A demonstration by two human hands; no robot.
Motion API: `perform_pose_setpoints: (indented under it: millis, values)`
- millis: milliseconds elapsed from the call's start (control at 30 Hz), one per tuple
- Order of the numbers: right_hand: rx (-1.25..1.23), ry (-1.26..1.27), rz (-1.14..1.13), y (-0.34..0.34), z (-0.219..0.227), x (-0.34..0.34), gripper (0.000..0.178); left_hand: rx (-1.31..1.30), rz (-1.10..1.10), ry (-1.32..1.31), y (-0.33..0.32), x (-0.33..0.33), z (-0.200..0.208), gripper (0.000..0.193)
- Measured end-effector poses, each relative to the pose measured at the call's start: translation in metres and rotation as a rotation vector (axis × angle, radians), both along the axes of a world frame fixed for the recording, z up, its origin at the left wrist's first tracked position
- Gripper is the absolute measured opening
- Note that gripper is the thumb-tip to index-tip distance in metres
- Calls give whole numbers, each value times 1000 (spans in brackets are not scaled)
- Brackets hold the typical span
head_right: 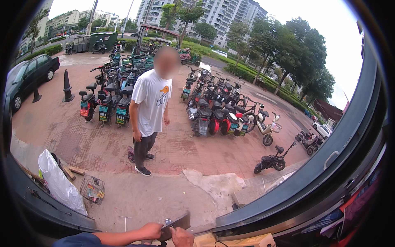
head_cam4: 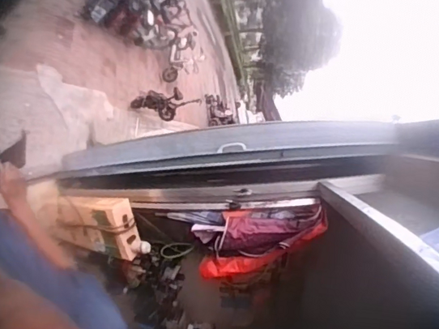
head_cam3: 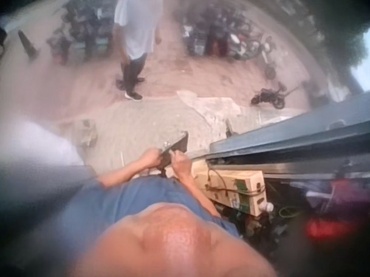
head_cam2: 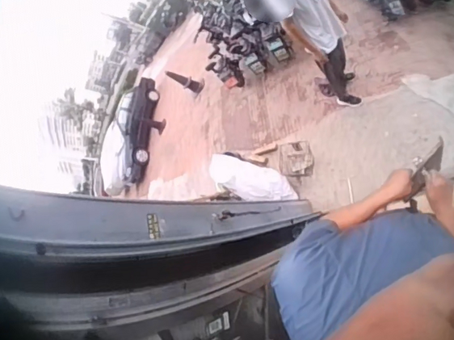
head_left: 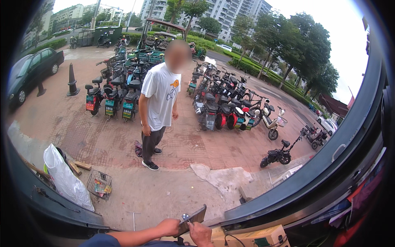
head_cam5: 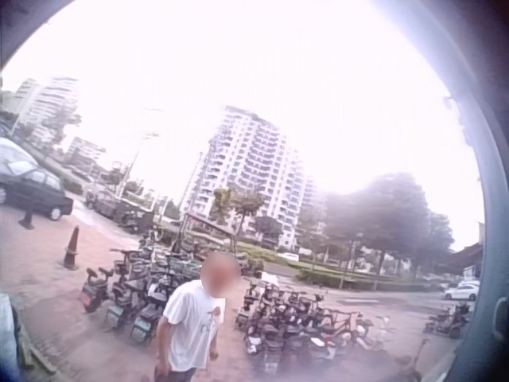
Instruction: The person cleans a plastic moped component using a spray can and a cloth, then uses a screwdriver to secure a small metal bracket to the component.
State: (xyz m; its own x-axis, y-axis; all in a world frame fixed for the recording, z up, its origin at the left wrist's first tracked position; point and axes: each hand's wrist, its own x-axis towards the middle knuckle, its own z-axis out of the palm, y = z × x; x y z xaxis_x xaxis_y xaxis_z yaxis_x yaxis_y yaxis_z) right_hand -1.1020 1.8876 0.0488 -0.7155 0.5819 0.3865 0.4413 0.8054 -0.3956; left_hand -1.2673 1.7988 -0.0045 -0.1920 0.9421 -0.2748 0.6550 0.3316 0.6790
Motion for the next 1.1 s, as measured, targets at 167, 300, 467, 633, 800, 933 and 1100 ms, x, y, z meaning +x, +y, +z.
perform_pose_setpoints:
  millis: [167, 300, 467, 633, 800, 933, 1100]
  values:
    - [51, 6, 63, 1, 8, -3, 29, -10, -25, -26, 2, -5, 12, 27]
    - [-25, -23, -22, -8, 2, -6, 25, 4, 3, -9, -4, -4, 19, 25]
    - [-125, -71, -49, -6, -18, -8, 25, 45, 77, 11, -9, -4, 10, 23]
    - [-247, -82, -69, -5, -34, -11, 27, 60, 75, 26, -11, -7, -1, 24]
    - [-1034, 51, -210, 13, -84, -1, 29, 78, 46, 64, -8, -7, -18, 24]
    - [-2181, 368, -149, 5, -12, -3, 31, 63, 63, 64, -18, -12, -18, 28]
    - [-2473, 418, 80, 6, -13, 6, 38, 81, 32, -3, -20, -16, -2, 37]
